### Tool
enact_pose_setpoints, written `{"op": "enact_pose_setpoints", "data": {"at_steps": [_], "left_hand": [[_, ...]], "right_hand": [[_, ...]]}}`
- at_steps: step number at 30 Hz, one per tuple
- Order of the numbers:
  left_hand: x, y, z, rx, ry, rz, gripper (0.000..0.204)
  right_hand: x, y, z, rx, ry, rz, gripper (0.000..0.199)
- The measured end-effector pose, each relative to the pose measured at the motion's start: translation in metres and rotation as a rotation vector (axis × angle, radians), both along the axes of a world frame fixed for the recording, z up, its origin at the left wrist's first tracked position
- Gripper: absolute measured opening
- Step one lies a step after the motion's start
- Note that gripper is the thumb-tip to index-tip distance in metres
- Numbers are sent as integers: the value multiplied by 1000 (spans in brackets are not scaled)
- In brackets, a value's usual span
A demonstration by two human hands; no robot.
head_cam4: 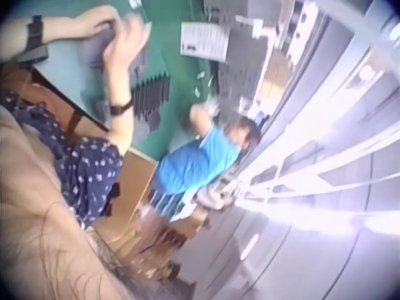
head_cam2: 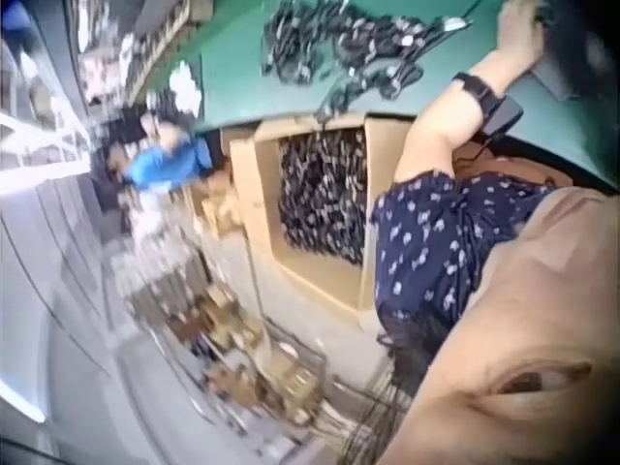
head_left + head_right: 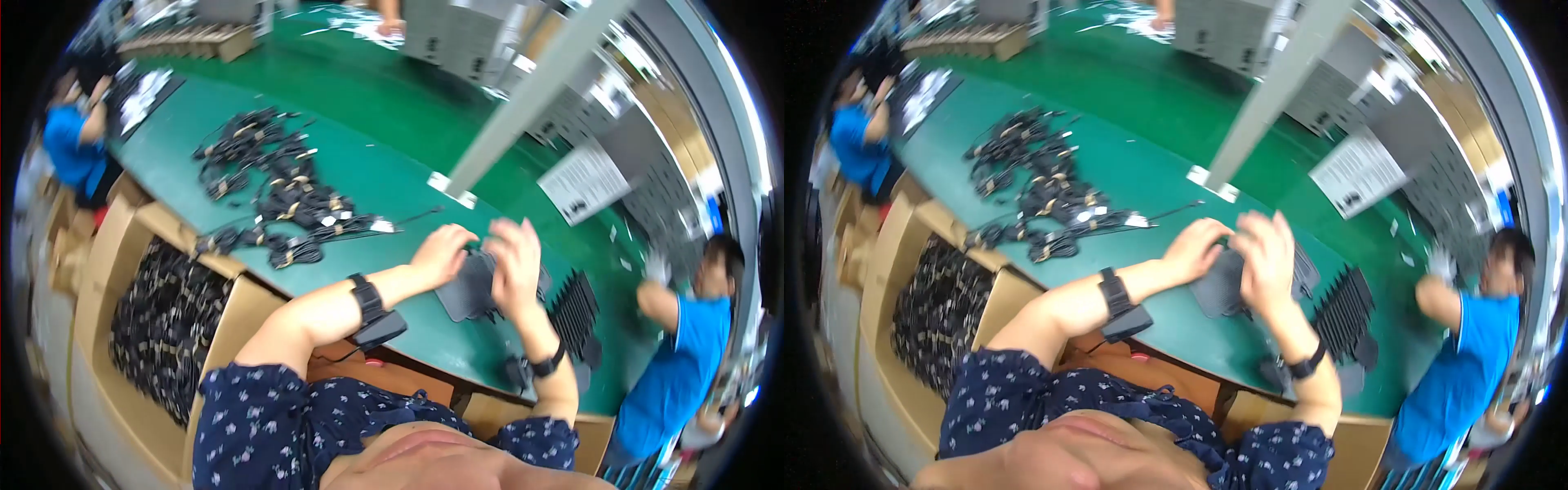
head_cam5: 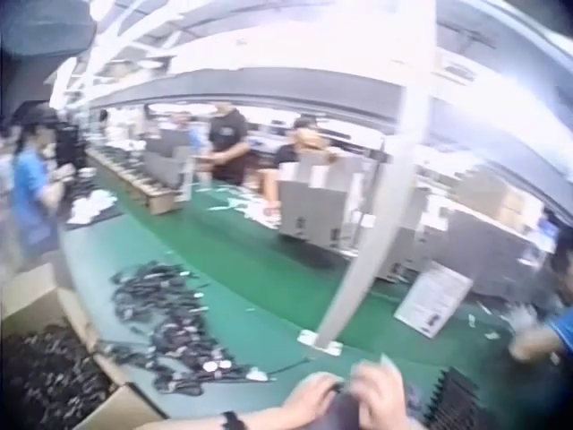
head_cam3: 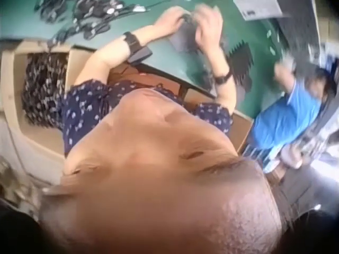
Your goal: The person picks up a cable and a base plate, assembles them, and places the unit into a tray. They then fold a cardboard box, insert the assembly, and close the box before picking up another base plate.
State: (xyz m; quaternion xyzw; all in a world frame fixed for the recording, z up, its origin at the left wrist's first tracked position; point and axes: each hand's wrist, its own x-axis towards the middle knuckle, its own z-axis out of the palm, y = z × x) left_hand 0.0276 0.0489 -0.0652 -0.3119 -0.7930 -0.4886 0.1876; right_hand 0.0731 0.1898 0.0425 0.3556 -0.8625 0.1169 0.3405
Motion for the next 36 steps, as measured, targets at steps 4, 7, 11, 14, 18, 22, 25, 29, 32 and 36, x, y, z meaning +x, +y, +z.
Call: {"op": "enact_pose_setpoints", "data": {"at_steps": [4, 7, 11, 14, 18, 22, 25, 29, 32, 36], "left_hand": [[9, -12, -6, 14, -84, 32, 28], [14, -10, -4, 14, -89, 16, 22], [15, -9, -6, -17, -97, -4, 20], [15, -9, -5, -8, -123, -15, 20], [14, -9, -3, 34, -151, -54, 21], [15, -10, -6, 17, -102, -32, 20], [19, -12, -6, -11, -97, -18, 20], [19, -14, -2, -82, -88, -8, 23], [17, -12, 7, -103, -90, -49, 23], [14, -15, 7, -90, -74, -61, 22]], "right_hand": [[57, -45, -41, 162, -342, 538, 14], [82, -65, -61, 284, -436, 659, 15], [78, -67, -75, 187, -423, 646, 17], [72, -63, -77, 90, -452, 583, 17], [68, -61, -75, 67, -473, 574, 17], [67, -59, -78, 45, -533, 594, 17], [70, -60, -79, 39, -567, 596, 16], [70, -59, -82, 2, -651, 557, 15], [66, -51, -85, -31, -717, 542, 14], [62, -49, -91, -134, -738, 516, 15]]}}
